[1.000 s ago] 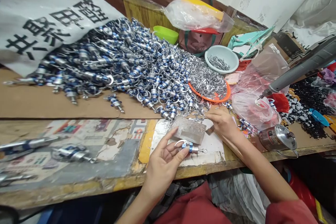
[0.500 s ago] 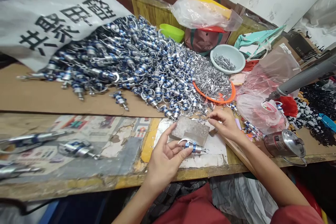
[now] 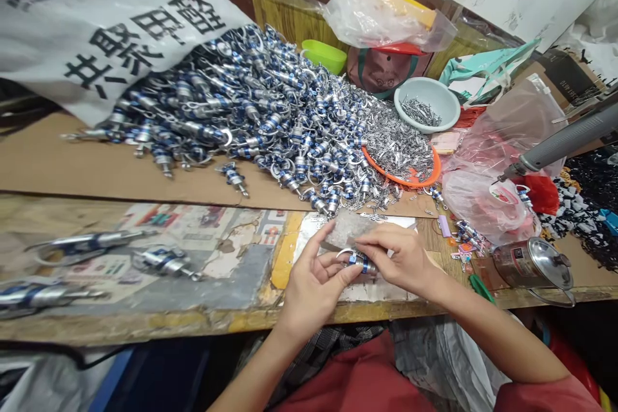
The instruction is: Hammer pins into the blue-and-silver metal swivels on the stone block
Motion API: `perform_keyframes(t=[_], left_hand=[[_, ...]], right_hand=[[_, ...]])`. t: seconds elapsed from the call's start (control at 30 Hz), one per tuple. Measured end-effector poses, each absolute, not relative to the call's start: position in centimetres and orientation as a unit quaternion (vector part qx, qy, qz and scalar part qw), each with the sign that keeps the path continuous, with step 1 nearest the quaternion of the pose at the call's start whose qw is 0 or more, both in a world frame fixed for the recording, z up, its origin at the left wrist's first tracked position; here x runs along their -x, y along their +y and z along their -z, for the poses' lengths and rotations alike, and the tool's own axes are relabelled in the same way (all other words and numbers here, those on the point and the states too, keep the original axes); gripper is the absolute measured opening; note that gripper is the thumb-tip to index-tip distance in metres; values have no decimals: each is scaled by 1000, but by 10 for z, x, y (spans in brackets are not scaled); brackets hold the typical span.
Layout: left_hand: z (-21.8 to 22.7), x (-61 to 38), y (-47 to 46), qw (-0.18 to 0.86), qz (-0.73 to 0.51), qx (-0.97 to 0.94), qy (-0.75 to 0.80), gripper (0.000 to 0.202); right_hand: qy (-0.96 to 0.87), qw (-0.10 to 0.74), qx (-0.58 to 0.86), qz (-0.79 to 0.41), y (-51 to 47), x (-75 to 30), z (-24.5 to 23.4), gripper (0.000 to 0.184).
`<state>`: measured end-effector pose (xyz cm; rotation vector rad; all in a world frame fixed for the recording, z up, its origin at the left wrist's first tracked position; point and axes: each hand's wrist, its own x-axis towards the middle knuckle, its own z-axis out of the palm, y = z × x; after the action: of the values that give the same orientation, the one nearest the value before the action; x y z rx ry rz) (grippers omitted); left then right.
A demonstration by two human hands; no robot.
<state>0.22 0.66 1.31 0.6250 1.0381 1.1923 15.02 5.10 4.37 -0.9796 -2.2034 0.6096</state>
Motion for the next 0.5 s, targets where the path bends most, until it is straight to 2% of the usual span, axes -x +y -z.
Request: perform_keyframes(t=[0.17,0.33,0.5], left_hand=[[-10,-4,7,671,-530,-269,444,90],[-10,-5,7,671,-538,-262,437,88],[-12,-6,6,668,-539,-264,440,86]], right_hand=[[-804,293,454,-249,41,-141,-50,12],[-818,199,506,-188,40,-139,-55,11],[-798,145,528,-254,45,-148,-60,13]])
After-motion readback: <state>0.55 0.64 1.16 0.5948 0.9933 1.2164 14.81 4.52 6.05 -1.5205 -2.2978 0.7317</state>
